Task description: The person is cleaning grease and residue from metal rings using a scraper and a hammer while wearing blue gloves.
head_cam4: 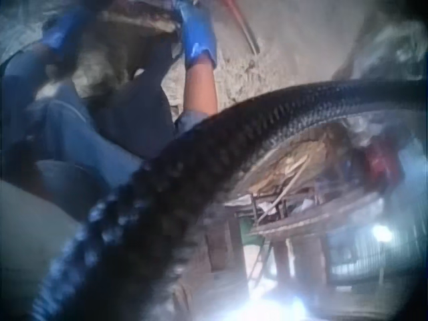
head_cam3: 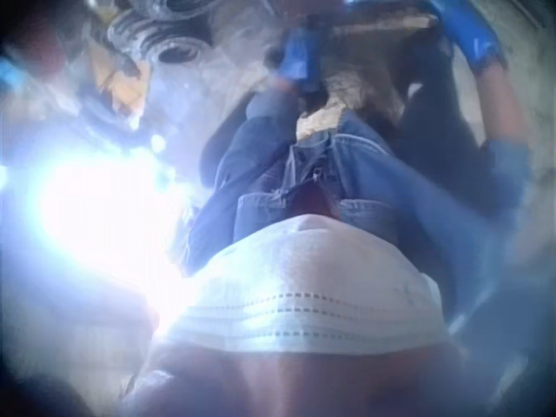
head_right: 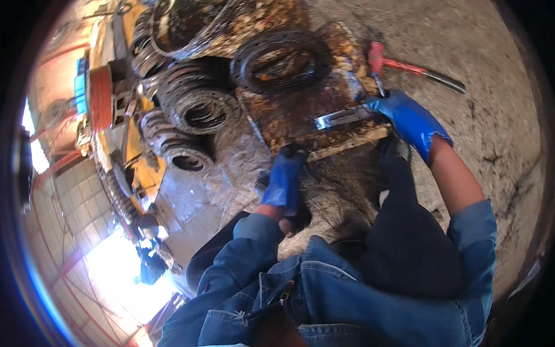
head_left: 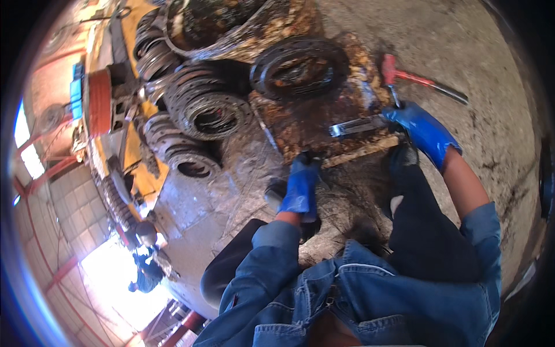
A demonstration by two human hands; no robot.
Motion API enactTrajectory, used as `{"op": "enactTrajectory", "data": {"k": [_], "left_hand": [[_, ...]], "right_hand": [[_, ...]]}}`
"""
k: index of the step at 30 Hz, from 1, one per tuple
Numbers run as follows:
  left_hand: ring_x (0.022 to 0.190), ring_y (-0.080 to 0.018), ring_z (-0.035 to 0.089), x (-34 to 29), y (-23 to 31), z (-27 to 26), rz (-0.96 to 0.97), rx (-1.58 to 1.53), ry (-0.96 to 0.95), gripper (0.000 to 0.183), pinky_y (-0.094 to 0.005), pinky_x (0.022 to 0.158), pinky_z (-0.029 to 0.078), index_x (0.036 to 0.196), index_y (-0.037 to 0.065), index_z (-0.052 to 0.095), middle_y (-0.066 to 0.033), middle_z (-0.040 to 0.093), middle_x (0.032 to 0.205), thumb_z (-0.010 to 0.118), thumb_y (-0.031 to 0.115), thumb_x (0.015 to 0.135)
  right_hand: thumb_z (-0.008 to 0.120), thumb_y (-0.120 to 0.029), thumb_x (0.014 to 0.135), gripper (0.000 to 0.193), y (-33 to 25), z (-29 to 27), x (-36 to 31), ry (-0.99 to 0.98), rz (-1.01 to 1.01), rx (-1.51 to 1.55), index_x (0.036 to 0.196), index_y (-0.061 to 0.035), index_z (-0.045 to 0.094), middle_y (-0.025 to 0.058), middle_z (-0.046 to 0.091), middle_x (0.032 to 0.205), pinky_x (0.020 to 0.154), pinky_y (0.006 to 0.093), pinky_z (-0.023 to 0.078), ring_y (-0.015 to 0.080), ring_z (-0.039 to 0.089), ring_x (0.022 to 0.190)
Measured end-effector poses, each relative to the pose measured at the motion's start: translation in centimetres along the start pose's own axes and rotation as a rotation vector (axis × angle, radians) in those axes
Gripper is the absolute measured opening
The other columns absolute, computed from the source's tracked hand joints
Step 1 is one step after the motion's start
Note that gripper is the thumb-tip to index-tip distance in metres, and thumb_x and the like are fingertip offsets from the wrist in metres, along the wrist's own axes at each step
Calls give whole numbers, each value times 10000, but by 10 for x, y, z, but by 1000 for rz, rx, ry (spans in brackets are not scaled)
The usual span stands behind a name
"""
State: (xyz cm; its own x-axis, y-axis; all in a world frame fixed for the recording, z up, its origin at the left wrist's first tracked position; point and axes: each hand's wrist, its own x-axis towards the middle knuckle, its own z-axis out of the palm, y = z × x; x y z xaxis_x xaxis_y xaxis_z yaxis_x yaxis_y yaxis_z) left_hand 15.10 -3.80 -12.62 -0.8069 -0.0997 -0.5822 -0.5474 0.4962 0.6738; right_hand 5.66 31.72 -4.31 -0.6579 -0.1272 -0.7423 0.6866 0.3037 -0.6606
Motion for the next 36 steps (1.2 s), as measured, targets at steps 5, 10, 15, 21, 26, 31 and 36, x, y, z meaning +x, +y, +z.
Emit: {"op": "enactTrajectory", "data": {"k": [5, 10, 15, 21, 26, 31, 36], "left_hand": [[811, -154, 549, 19, 40, -22, 174, -419, -62, 139, -286, 703, 494, 1000, -6, 583, -76, 600, 918, 580, 52, 874], [834, -149, 595, 68, 100, -63, 446, -595, -41, 196, -276, 701, 513, 1045, -19, 595, -111, 636, 981, 587, 14, 852], [786, -139, 616, 66, 150, -87, 419, -599, 93, 243, -257, 679, 508, 1073, 0, 622, -82, 663, 946, 621, 13, 831], [836, -140, 614, 82, 162, -91, 567, -415, 175, 253, -268, 734, 503, 1085, 9, 622, -70, 669, 973, 651, 29, 834], [852, -143, 613, 87, 180, -63, 553, -394, 246, 263, -276, 757, 503, 1093, 8, 618, -74, 668, 990, 660, 33, 834], [869, -146, 613, 75, 193, -34, 538, -384, 404, 273, -285, 779, 504, 1101, 7, 613, -78, 667, 1007, 668, 37, 835], [900, -150, 609, 86, 173, -22, 511, -359, 521, 308, -304, 817, 500, 1123, 7, 601, -87, 662, 1042, 685, 30, 828]], "right_hand": [[626, -328, 840, 305, 15, -53, 22, 498, -155, -496, 912, -38, 688, 183, 679, 887, 764, 430, 496, 317, 660, 864], [626, -291, 832, 274, 9, -92, 33, 675, -161, -1115, 1051, -139, 689, 163, 690, 1015, 813, 405, 527, 326, 662, 938], [590, -178, 837, 256, 21, -108, 69, 382, -10, -1380, 1062, -124, 701, 128, 694, 1050, 819, 393, 543, 311, 669, 976], [653, -115, 770, 272, 23, -107, 103, 262, 37, -1426, 1031, -95, 725, 123, 696, 1069, 794, 392, 556, 302, 679, 976], [672, -155, 772, 255, 23, -110, 94, 304, 172, -1272, 1021, -132, 723, 126, 695, 1055, 798, 401, 553, 318, 670, 982], [661, -167, 766, 207, 34, -106, 72, 528, -143, -1151, 967, -145, 705, 121, 690, 996, 769, 445, 550, 344, 658, 961], [638, -150, 768, 183, 30, -103, 70, 520, -120, -1151, 941, -140, 698, 118, 686, 958, 742, 453, 548, 352, 656, 931]]}}
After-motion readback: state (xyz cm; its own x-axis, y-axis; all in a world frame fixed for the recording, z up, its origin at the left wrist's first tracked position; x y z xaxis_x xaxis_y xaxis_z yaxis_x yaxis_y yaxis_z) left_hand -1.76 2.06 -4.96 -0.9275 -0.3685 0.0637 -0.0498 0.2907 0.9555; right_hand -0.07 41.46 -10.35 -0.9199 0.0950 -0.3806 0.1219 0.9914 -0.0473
